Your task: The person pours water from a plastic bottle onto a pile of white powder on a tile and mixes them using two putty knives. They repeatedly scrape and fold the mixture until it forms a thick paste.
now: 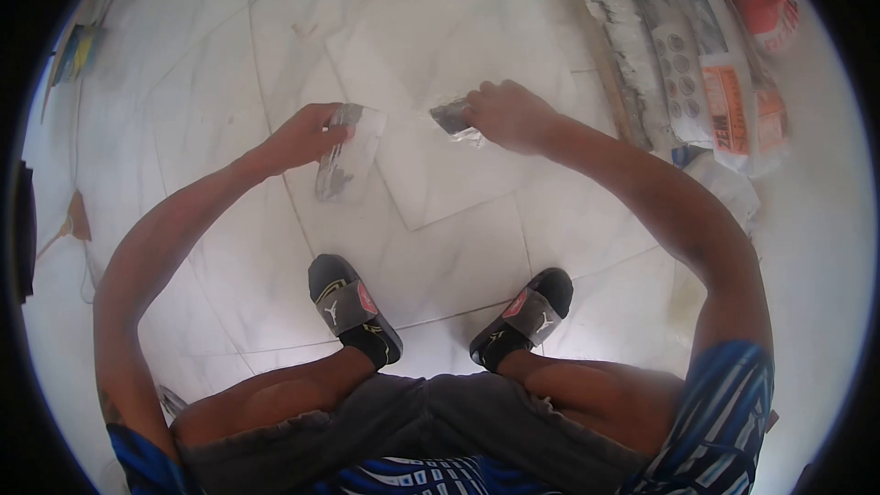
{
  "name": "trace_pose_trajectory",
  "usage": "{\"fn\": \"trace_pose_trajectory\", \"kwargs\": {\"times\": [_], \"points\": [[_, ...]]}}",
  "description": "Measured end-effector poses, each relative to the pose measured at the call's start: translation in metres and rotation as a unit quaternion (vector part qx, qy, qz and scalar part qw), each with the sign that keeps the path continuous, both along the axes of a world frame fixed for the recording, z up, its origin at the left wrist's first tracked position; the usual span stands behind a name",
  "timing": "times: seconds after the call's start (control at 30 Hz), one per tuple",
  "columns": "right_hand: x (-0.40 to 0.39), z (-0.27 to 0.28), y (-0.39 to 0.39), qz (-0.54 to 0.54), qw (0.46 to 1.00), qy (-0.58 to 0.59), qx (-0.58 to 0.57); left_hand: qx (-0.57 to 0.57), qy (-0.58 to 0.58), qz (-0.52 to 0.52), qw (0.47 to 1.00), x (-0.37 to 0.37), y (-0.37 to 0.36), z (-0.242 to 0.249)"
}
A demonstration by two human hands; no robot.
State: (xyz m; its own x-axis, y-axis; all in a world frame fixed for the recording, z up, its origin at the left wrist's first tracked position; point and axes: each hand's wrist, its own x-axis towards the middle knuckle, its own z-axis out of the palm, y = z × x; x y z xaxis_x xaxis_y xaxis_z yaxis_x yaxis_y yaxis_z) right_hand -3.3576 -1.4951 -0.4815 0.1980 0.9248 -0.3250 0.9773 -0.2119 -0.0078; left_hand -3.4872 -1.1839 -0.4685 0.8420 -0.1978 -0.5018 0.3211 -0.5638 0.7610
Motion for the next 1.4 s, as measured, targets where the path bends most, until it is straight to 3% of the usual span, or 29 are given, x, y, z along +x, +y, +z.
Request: {"fn": "trace_pose_trajectory", "kwargs": {"times": [0.07, 0.2, 0.23, 0.33, 0.43, 0.53, 0.73, 0.9, 0.97, 1.03, 1.1, 1.2, 1.33, 1.4], "points": [[-0.005, 0.012, -0.006, -0.084, 0.996, 0.016, -0.027, -0.037, 0.022, 0.051, 0.998, 0.003, -0.009, 0.005], [0.002, 0.02, -0.019, -0.225, 0.97, 0.085, 0.04, -0.021, 0.01, 0.092, 0.995, 0.022, -0.039, 0.019], [0.012, 0.012, -0.026, -0.209, 0.973, 0.081, 0.061, -0.027, 0.004, 0.099, 0.995, 0.028, -0.046, 0.021], [0.011, 0.044, -0.021, -0.49, 0.819, 0.297, 0.036, -0.031, -0.014, 0.118, 0.992, 0.039, -0.07, 0.029], [0.009, 0.029, -0.033, -0.512, 0.766, 0.376, 0.099, -0.029, -0.038, 0.123, 0.991, 0.048, -0.093, 0.031], [0.007, 0.009, -0.043, -0.453, 0.78, 0.413, 0.126, -0.022, -0.047, 0.106, 0.993, 0.054, -0.112, 0.04], [-0.011, 0.041, -0.027, -0.516, 0.685, 0.492, 0.152, -0.019, -0.063, 0.093, 0.994, 0.058, -0.126, 0.041], [-0.018, 0.022, -0.023, -0.495, 0.699, 0.476, 0.2, -0.041, -0.07, 0.116, 0.99, 0.056, -0.134, 0.038], [-0.022, 0.022, -0.014, -0.506, 0.713, 0.445, 0.194, 0.035, -0.166, 0.04, 0.985, 0.058, -0.14, 0.031], [-0.025, 0.03, -0.006, -0.492, 0.722, 0.447, 0.193, 0.034, -0.181, 0.036, 0.982, 0.061, -0.147, 0.025], [-0.034, 0.058, 0.001, -0.475, 0.718, 0.47, 0.195, 0.021, -0.128, 0.075, 0.989, 0.062, -0.149, 0.032], [-0.03, 0.061, 0.002, -0.479, 0.757, 0.415, 0.157, 0.003, -0.097, 0.088, 0.991, 0.063, -0.151, 0.036], [-0.018, 0.072, -0.018, -0.48, 0.754, 0.428, 0.137, 0.019, -0.05, 0.132, 0.99, 0.068, -0.147, 0.026], [-0.007, 0.076, -0.033, -0.471, 0.774, 0.404, 0.126, 0.079, -0.124, 0.06, 0.987, 0.063, -0.137, 0.025]]}}
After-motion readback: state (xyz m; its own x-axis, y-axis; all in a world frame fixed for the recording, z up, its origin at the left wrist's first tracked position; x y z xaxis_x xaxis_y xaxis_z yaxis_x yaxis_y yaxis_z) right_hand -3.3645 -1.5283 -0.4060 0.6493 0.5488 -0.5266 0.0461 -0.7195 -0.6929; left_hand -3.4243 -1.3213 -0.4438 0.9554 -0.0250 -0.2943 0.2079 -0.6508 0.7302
